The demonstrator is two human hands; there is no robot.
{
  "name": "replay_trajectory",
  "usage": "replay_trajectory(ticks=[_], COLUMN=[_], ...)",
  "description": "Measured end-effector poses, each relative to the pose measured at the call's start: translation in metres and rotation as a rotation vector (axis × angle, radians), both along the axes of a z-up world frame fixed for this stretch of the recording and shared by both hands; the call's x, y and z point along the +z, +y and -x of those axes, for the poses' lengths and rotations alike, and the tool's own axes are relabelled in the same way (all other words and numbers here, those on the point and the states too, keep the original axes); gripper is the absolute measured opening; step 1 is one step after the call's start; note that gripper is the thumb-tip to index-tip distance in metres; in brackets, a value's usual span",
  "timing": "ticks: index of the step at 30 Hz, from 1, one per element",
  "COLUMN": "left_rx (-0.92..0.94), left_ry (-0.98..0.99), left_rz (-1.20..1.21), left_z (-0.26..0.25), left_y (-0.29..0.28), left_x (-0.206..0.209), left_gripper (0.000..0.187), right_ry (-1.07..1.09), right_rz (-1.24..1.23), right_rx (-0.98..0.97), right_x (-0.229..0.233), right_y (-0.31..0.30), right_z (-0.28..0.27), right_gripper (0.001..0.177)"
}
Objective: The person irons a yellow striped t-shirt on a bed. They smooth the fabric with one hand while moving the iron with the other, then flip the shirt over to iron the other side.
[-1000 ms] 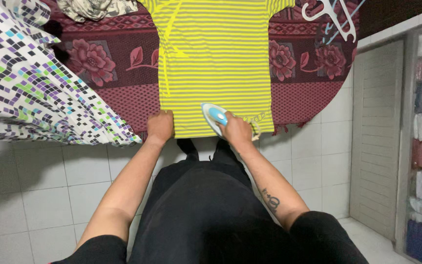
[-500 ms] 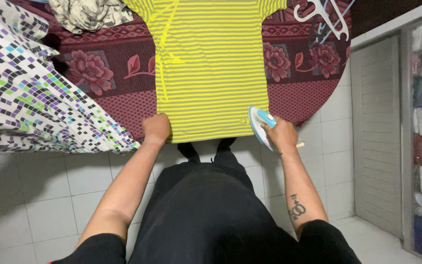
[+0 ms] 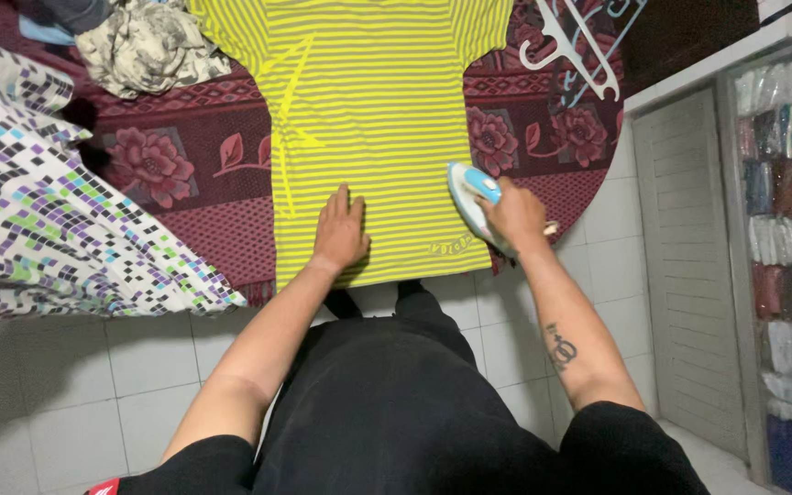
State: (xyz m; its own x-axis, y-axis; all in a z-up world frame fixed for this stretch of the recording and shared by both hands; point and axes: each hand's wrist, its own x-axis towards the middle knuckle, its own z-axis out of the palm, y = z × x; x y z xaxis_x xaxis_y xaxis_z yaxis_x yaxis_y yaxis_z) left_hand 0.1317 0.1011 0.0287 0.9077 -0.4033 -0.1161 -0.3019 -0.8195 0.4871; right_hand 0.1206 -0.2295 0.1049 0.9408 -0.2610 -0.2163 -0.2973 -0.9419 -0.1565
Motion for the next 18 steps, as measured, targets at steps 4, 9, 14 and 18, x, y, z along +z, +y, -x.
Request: replay_trajectory(ticks=[4, 9, 14, 18], left_rx=[-0.052, -0.036, 0.022, 0.048], left_ry=[0.099, 0.092, 0.044, -0.006], left_rz=[-0.009, -0.028, 0.034, -0.038], left_z=[-0.006, -0.018, -0.034, -0.048], left_y=[-0.044, -0.082, -0.105, -0.115], left_x=[-0.003, -0.017, -0.039, -0.059], left_gripper=[0.082, 0.085, 0.081, 0.076], right_ry=[-0.012, 0.022, 0.350, 0.246], right_rz=[-0.176, -0.373, -0.742, -0.780], right_rx=[-0.073, -0.042, -0.119, -0.197], right_x=[-0.032, -0.057, -0.064, -0.068], right_y=[0.023, 0.023, 0.008, 0.009], right_z=[-0.019, -0.050, -0.069, -0.085], right_gripper=[0.045, 0.046, 0.043, 0.039])
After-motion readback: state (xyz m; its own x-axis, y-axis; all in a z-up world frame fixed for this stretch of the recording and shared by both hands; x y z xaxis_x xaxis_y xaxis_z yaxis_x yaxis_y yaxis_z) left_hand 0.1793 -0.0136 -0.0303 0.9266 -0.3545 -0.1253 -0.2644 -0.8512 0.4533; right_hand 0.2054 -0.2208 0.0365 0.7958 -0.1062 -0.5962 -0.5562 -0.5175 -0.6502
